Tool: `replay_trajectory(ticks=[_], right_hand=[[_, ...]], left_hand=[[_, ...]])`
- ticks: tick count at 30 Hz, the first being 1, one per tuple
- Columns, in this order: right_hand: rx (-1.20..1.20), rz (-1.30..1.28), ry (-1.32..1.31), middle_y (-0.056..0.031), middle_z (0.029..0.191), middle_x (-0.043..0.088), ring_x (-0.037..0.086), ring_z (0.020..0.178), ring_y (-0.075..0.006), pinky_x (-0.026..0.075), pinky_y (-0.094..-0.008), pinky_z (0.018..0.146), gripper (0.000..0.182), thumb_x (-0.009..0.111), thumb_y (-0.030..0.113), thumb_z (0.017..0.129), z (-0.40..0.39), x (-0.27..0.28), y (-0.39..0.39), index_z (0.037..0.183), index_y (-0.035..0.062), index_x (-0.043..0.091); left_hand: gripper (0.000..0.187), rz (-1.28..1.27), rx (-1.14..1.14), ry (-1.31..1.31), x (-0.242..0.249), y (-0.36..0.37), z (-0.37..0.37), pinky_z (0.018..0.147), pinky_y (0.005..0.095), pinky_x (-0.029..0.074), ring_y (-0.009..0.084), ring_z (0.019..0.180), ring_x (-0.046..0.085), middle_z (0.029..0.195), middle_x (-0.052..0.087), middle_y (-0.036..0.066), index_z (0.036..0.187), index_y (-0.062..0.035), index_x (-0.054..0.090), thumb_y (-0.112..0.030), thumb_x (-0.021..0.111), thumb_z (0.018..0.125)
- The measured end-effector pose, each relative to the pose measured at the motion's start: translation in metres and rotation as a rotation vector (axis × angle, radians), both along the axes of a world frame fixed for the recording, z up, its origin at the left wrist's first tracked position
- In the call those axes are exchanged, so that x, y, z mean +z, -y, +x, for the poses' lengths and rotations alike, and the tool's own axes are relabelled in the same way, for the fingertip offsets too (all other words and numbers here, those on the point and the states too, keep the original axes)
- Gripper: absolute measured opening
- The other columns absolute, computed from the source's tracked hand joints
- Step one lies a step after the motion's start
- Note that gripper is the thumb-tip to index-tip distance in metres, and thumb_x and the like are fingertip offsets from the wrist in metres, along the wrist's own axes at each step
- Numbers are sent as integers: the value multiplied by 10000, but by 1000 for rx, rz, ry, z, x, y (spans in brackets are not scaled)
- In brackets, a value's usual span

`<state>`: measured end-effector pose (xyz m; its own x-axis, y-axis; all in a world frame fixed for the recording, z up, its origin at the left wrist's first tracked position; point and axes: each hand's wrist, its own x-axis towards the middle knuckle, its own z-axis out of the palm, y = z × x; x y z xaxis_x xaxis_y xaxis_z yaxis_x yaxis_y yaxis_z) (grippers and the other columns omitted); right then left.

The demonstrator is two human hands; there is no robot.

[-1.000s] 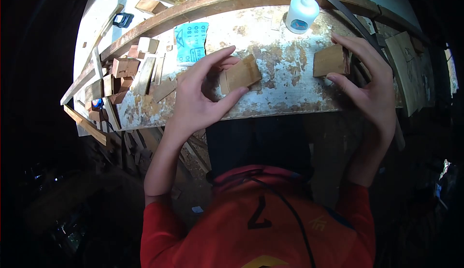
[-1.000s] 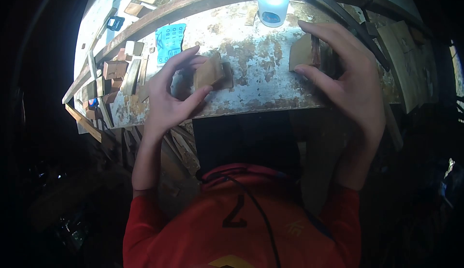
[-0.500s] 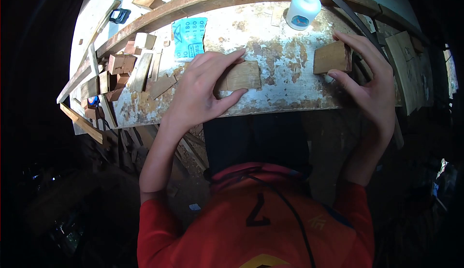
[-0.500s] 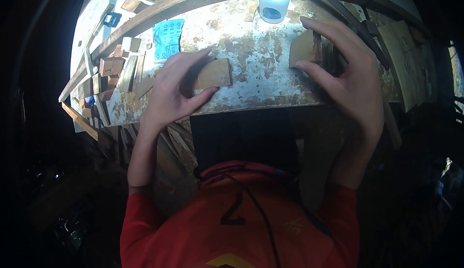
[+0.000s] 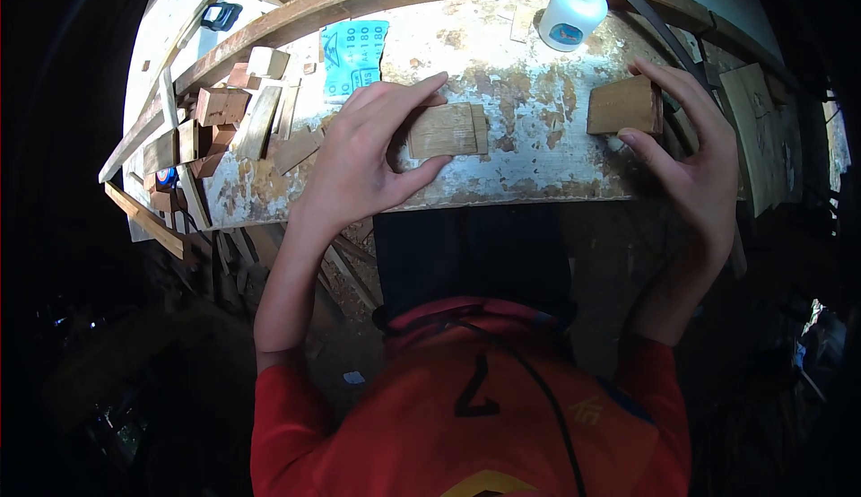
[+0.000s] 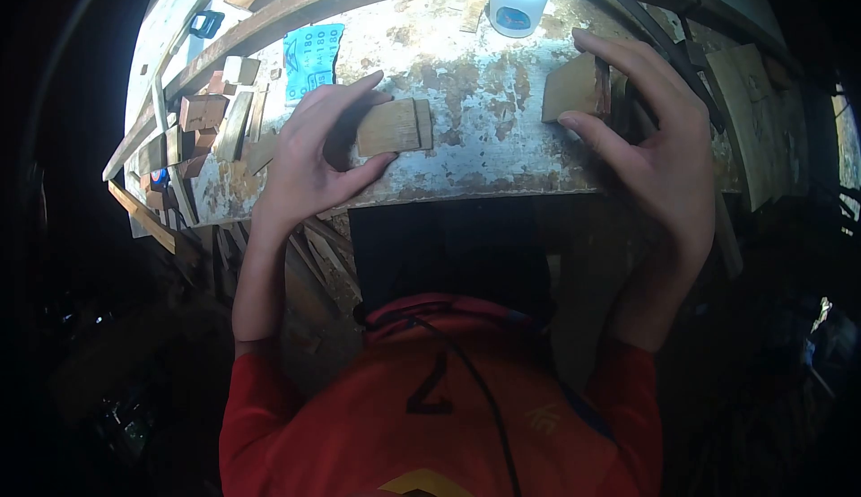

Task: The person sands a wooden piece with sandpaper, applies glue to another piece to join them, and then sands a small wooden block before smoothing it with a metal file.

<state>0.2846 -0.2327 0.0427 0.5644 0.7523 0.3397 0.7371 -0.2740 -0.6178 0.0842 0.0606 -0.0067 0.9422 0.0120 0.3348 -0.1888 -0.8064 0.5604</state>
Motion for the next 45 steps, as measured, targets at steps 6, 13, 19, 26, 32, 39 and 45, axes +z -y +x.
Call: replay_trajectory(ticks=[6, 13, 19, 26, 32, 39, 45], right_hand=[[1, -17, -14, -148, 1310, 727, 674, 1247, -288, 486, -390, 1101, 608, 871, 86, 790, 0, -1, 1, 1370, 51, 694], [-18, -28, -19, -146, 1313, 724, 668, 1254, -275, 476, -385, 1110, 608, 873, 86, 790, -2, -2, 3, 1370, 52, 695], [-30, -3, -28, -141, 1294, 731, 676, 1232, -268, 481, -377, 1091, 604, 876, 68, 779, -4, -3, 1, 1358, 51, 705], [-80, -37, -62, -130, 1327, 724, 661, 1258, -242, 464, -377, 1122, 648, 867, 52, 781, -7, -3, 4, 1403, 47, 682], [-112, -67, -72, -139, 1371, 698, 624, 1325, -251, 423, -398, 1181, 719, 854, 30, 800, -5, -9, 7, 1480, 40, 620], [-129, -12, -170, -164, 1372, 681, 601, 1346, -265, 406, -425, 1200, 695, 813, -25, 851, -10, -13, 4, 1505, 5, 580], [-113, -20, -144, -178, 1371, 679, 603, 1342, -275, 406, -430, 1202, 706, 813, -34, 848, -12, -10, 2, 1509, -3, 569]], left_hand=[[795, -33, 0, -1, -4, -2, -3, 1019, 410, 520, 285, 1116, 673, 1226, 753, 104, 1482, -82, 602, -106, 909, 750], [801, -50, -14, -3, -5, -7, -7, 1029, 415, 516, 287, 1128, 670, 1230, 761, 103, 1482, -75, 599, -103, 909, 744], [806, -41, -5, 3, -8, -8, -7, 1043, 418, 511, 294, 1143, 670, 1236, 759, 105, 1479, -67, 595, -115, 912, 739], [861, -24, 24, 22, -6, -11, -14, 1073, 439, 492, 311, 1190, 643, 1235, 742, 102, 1519, -71, 550, -92, 892, 729], [885, -46, 66, 37, -15, -19, -22, 1080, 444, 486, 319, 1207, 635, 1234, 734, 83, 1526, -84, 543, -81, 889, 711], [895, -104, 83, 102, -26, -20, -24, 1066, 444, 484, 305, 1194, 646, 1229, 736, 59, 1534, -114, 538, -112, 913, 721], [900, -123, 95, 121, -34, -22, -24, 1042, 435, 486, 300, 1163, 656, 1219, 735, 43, 1532, -127, 543, -145, 926, 718]])
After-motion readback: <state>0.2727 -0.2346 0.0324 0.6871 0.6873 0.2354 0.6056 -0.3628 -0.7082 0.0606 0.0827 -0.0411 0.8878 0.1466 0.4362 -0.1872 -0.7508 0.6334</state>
